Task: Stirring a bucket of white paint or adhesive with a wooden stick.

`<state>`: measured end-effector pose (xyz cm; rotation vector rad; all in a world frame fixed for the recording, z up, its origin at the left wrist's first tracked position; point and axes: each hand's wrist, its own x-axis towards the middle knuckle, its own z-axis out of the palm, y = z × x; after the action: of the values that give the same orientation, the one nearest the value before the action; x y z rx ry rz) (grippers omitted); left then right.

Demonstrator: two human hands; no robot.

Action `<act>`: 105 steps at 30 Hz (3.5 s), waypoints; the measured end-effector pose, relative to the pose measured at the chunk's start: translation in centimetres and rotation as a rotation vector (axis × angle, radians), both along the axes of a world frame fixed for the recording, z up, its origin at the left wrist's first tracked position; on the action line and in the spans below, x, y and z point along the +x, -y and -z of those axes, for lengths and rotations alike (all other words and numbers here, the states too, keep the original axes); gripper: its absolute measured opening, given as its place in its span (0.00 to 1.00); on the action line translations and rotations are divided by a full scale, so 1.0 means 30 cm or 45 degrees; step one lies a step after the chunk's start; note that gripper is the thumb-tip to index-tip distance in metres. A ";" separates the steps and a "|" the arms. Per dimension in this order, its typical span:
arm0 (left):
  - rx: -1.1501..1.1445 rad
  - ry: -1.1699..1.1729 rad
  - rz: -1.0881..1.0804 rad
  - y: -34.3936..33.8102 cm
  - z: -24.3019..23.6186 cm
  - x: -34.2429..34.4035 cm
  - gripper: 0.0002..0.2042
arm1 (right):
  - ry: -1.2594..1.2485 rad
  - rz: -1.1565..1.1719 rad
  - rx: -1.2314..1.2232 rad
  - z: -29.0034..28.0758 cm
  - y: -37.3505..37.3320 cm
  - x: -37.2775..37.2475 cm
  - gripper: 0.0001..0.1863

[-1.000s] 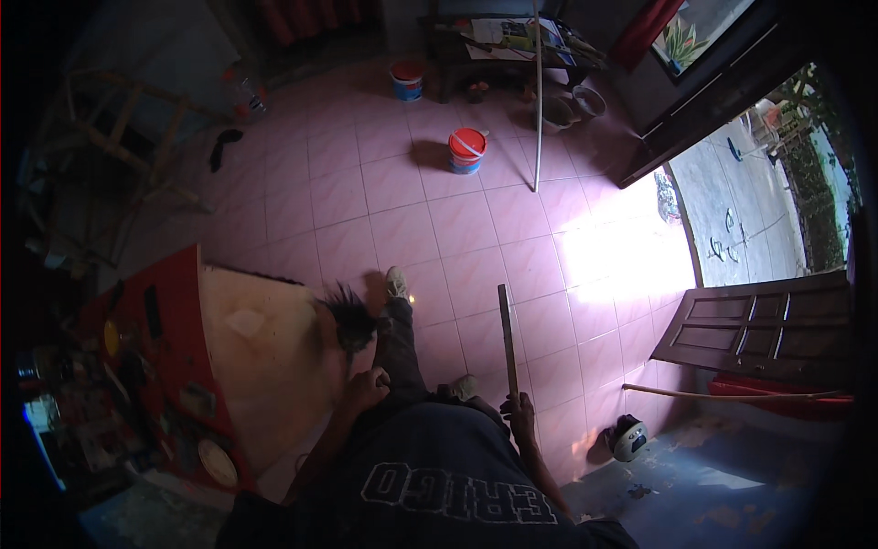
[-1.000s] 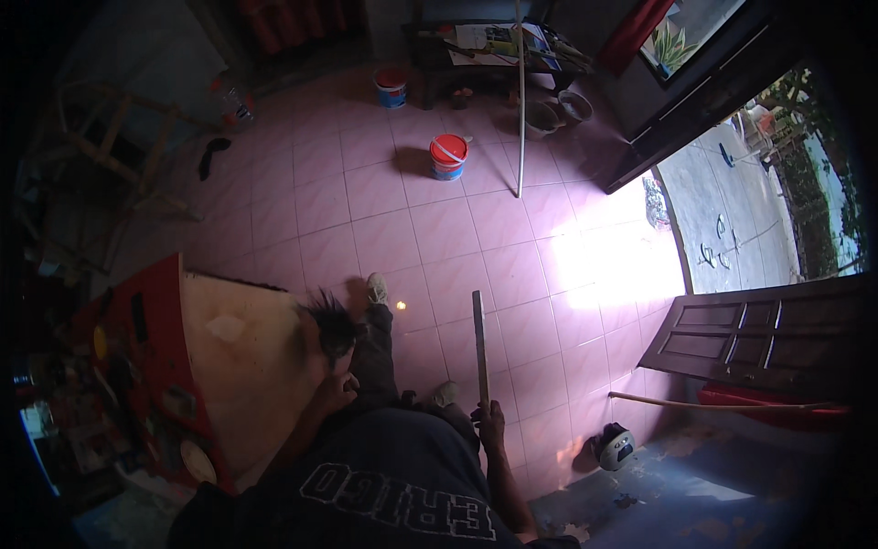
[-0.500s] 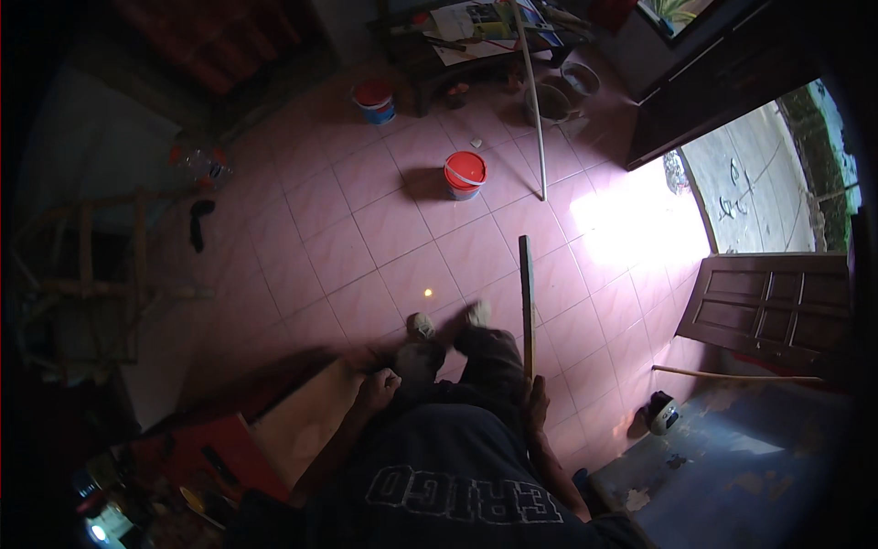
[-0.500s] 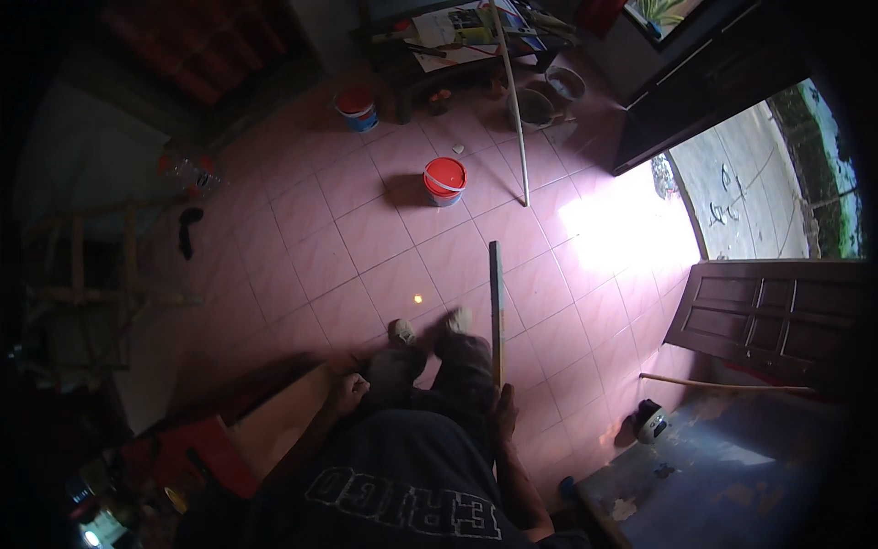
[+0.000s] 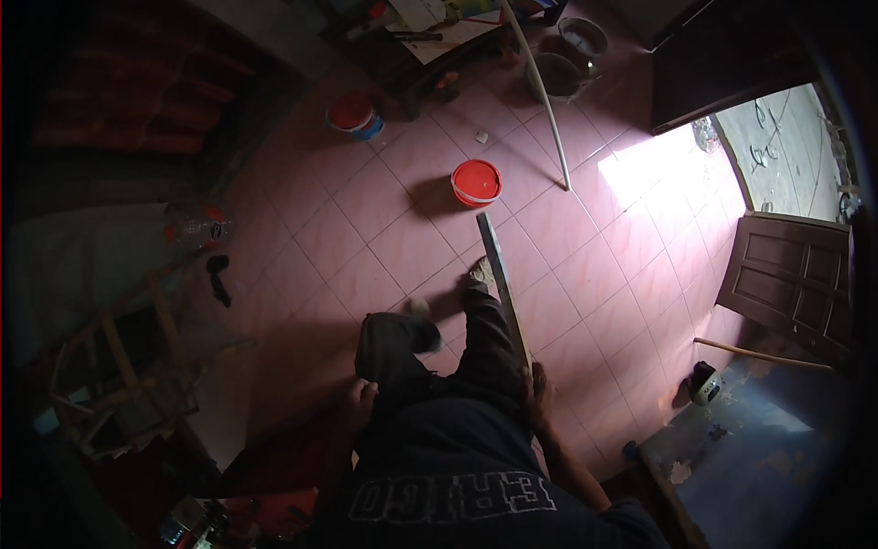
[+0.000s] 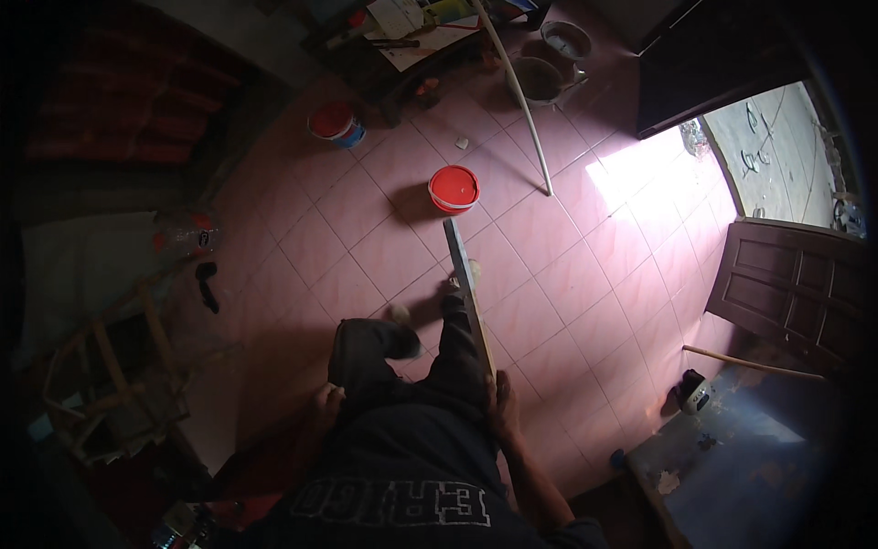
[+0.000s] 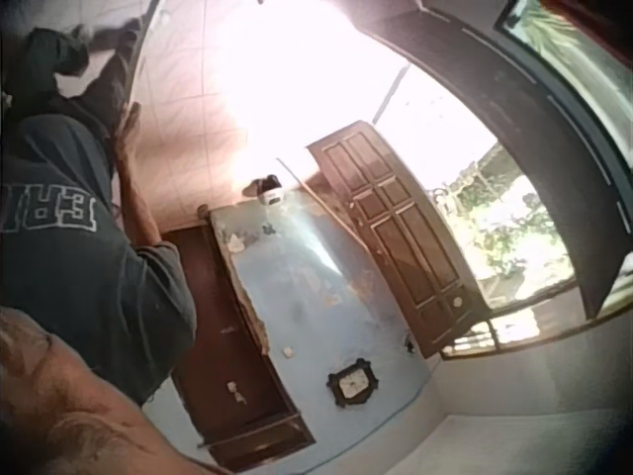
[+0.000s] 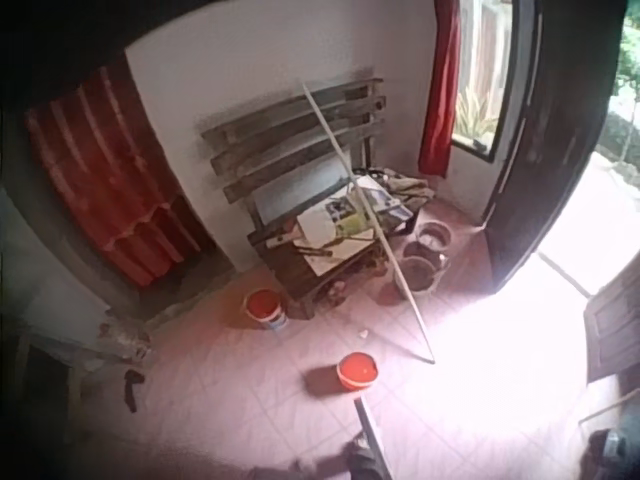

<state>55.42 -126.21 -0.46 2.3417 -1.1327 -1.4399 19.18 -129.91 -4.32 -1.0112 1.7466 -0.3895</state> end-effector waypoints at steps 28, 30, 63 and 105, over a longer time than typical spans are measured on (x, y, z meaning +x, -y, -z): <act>-0.305 -0.007 1.385 1.597 1.339 0.122 0.10 | -0.348 1.050 0.029 0.745 0.580 0.641 0.13; -0.546 -0.035 1.346 1.736 1.561 -0.060 0.12 | -0.278 1.181 -0.014 0.893 0.625 0.613 0.12; -1.577 -0.336 1.999 1.923 1.577 -0.296 0.06 | -0.605 1.224 -0.490 1.042 0.654 0.604 0.11; -1.957 0.275 0.979 2.441 1.496 0.237 0.11 | 0.115 1.642 -1.615 1.594 1.405 0.520 0.09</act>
<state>62.51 -199.44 -45.34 0.9397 -2.1534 -0.0247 34.78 -172.05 -52.15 -0.4049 1.7795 -2.4962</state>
